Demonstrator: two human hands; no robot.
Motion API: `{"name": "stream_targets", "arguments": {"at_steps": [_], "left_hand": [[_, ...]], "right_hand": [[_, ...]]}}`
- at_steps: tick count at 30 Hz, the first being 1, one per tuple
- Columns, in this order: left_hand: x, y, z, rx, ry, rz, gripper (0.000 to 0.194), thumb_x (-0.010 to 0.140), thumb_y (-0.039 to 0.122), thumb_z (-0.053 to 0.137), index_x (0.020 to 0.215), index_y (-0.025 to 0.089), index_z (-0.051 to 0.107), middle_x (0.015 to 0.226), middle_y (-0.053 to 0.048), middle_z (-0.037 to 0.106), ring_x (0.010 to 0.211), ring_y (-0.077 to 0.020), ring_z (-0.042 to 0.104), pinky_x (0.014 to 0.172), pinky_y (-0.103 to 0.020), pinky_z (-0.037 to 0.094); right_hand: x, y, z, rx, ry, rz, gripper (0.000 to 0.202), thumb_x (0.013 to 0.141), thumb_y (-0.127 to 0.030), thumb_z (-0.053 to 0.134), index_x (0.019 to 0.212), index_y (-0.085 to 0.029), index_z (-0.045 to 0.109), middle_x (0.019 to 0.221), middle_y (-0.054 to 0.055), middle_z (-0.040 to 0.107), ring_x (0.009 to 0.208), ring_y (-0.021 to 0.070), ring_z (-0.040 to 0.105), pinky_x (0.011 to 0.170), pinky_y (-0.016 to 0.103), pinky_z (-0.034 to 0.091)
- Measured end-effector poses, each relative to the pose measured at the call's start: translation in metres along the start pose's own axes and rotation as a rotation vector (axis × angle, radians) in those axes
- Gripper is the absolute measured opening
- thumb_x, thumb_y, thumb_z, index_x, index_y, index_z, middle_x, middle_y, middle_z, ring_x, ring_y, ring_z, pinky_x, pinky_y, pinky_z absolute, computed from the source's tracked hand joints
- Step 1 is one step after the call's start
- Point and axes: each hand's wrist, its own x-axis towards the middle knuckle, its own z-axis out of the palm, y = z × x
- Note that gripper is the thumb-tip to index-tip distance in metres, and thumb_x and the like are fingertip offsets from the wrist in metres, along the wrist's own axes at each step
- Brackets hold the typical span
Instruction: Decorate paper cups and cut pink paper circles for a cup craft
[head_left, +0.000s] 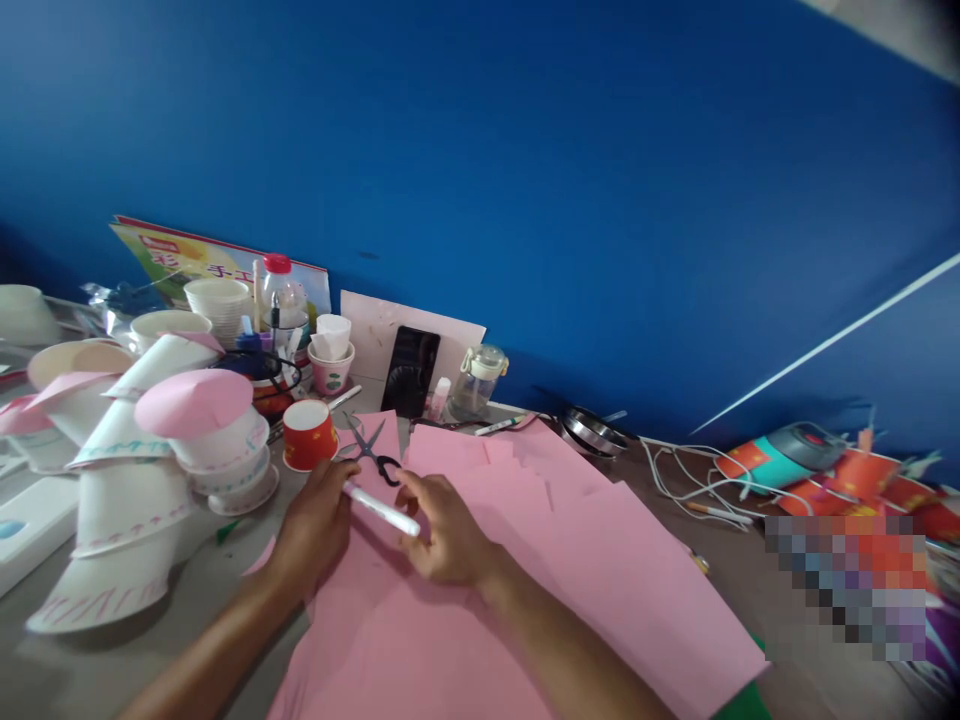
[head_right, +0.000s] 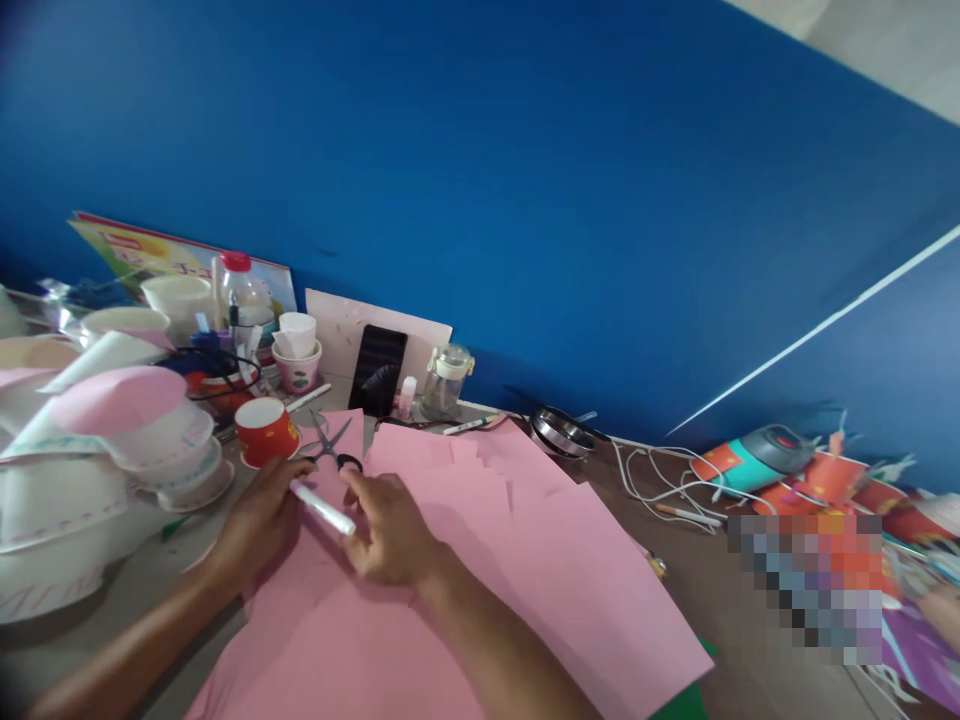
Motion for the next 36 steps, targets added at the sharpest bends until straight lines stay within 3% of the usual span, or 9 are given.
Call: {"name": "stream_targets", "arguments": {"at_steps": [3,5,10,14,17,23,26,31,36], "left_hand": [[0.003,-0.005,-0.002,0.02,0.043,-0.065,0.039,0.081,0.014,0.037,0.116,0.017,0.055,0.11,-0.014,0.061,0.106,-0.0311,0.06,0.091,-0.044,0.048],[0.004,-0.008,-0.001,0.065,0.041,-0.083,0.042,0.081,0.014,0.037,0.118,0.016,0.055,0.113,-0.016,0.061,0.109,-0.0329,0.059,0.093,-0.047,0.047],[0.009,-0.016,0.002,0.187,0.042,-0.009,0.042,0.08,0.013,0.04,0.119,0.014,0.056,0.115,-0.018,0.059,0.112,-0.0341,0.056,0.095,-0.048,0.047],[0.013,-0.015,0.001,0.291,0.135,-0.007,0.041,0.08,0.016,0.044,0.117,0.008,0.058,0.114,-0.023,0.055,0.109,-0.0379,0.054,0.092,-0.052,0.046],[0.01,-0.006,0.002,0.31,0.171,0.017,0.042,0.082,0.02,0.045,0.121,0.009,0.058,0.122,-0.023,0.052,0.115,-0.0401,0.051,0.097,-0.056,0.041],[-0.001,0.01,0.011,0.101,0.015,0.281,0.024,0.088,0.021,0.048,0.103,0.018,0.067,0.108,-0.012,0.067,0.102,-0.0274,0.059,0.093,-0.044,0.044],[-0.003,0.011,0.013,-0.002,-0.078,0.308,0.021,0.087,0.02,0.051,0.096,0.017,0.07,0.099,-0.011,0.071,0.094,-0.0263,0.062,0.088,-0.042,0.045],[-0.007,0.022,0.005,-0.315,-0.177,0.086,0.024,0.084,0.033,0.058,0.099,0.019,0.07,0.102,-0.011,0.073,0.098,-0.0277,0.066,0.086,-0.037,0.05],[-0.007,0.043,-0.005,-0.635,-0.291,-0.332,0.039,0.071,0.041,0.074,0.1,0.015,0.07,0.099,-0.013,0.075,0.095,-0.0315,0.069,0.078,-0.034,0.055]], "right_hand": [[0.008,0.011,-0.027,-0.179,-0.081,0.3,0.039,0.085,-0.017,0.056,0.124,-0.015,0.058,0.12,0.015,0.061,0.112,0.0262,0.057,0.098,0.042,0.046],[0.012,0.016,-0.048,-0.283,-0.293,0.466,0.041,0.088,-0.018,0.056,0.128,-0.016,0.057,0.13,0.014,0.056,0.124,0.0258,0.05,0.106,0.041,0.04],[0.013,0.017,-0.081,-0.304,-0.48,0.478,0.052,0.083,-0.019,0.065,0.134,-0.014,0.054,0.138,0.015,0.053,0.13,0.0281,0.045,0.11,0.042,0.034],[0.011,0.014,-0.072,-0.325,-0.621,0.434,0.066,0.073,-0.025,0.077,0.134,-0.015,0.053,0.131,0.016,0.056,0.125,0.0321,0.047,0.105,0.045,0.037],[0.01,0.011,-0.06,-0.378,-0.671,0.416,0.059,0.069,-0.027,0.08,0.123,-0.016,0.059,0.124,0.015,0.057,0.117,0.0324,0.05,0.098,0.044,0.04],[0.008,0.008,-0.049,-0.376,-0.624,0.389,0.031,0.078,-0.015,0.068,0.109,-0.015,0.064,0.116,0.012,0.059,0.11,0.0253,0.053,0.092,0.034,0.041],[0.009,0.011,-0.053,-0.38,-0.597,0.404,0.018,0.079,-0.006,0.06,0.094,-0.012,0.067,0.102,0.013,0.063,0.097,0.0244,0.058,0.081,0.033,0.043],[0.015,0.005,-0.069,-0.324,-0.494,0.418,0.012,0.082,-0.007,0.058,0.087,-0.016,0.064,0.091,0.006,0.063,0.085,0.018,0.059,0.074,0.027,0.044],[0.019,-0.014,-0.068,-0.055,-0.169,0.383,0.018,0.083,-0.009,0.056,0.096,-0.02,0.062,0.098,0.004,0.061,0.089,0.0168,0.059,0.079,0.029,0.046]]}}
